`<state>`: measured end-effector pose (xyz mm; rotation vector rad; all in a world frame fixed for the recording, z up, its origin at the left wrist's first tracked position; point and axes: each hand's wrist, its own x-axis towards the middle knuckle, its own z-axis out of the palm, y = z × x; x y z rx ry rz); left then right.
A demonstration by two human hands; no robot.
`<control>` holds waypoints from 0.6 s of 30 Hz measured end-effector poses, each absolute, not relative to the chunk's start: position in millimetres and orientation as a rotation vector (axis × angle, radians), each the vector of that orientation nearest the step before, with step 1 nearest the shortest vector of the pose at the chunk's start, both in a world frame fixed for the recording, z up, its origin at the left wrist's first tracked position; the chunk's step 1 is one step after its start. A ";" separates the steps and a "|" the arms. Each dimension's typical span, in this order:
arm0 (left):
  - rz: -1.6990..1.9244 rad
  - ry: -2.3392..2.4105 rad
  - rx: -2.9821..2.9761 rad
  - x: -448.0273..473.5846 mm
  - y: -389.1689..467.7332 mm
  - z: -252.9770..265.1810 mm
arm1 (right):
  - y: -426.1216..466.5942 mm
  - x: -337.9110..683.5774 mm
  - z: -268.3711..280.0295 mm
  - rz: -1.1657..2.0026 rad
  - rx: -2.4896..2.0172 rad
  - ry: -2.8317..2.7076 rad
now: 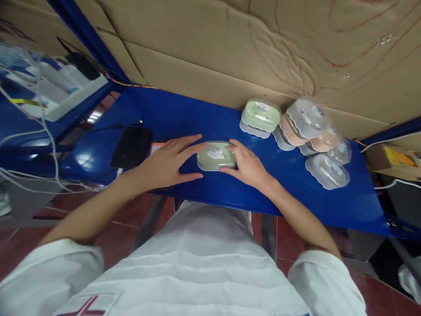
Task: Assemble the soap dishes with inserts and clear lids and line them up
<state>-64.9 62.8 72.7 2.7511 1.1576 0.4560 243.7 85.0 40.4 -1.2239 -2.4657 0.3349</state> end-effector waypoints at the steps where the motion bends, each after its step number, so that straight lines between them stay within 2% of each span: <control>1: 0.376 1.150 2.770 -61.4 76.8 78.4 | 97.4 239.0 41.0 0.357 -1.185 -2.494; 4: 0.167 1.156 2.789 -59.4 114.5 87.5 | 124.0 224.4 41.3 0.320 -1.106 -2.518; 7: 0.171 1.210 2.720 -71.5 144.9 86.8 | 121.2 206.1 41.6 0.092 -1.135 -2.446; 9: 0.243 1.227 2.653 -84.0 161.7 83.5 | 101.3 190.0 41.6 -0.036 -0.976 -2.516; 13: 0.329 1.211 2.607 -105.5 189.9 77.4 | 50.6 145.4 37.8 -0.152 -0.381 -2.724; 18: 0.266 1.271 2.602 -115.9 214.4 80.0 | 48.5 79.2 36.9 -0.224 -0.275 -2.862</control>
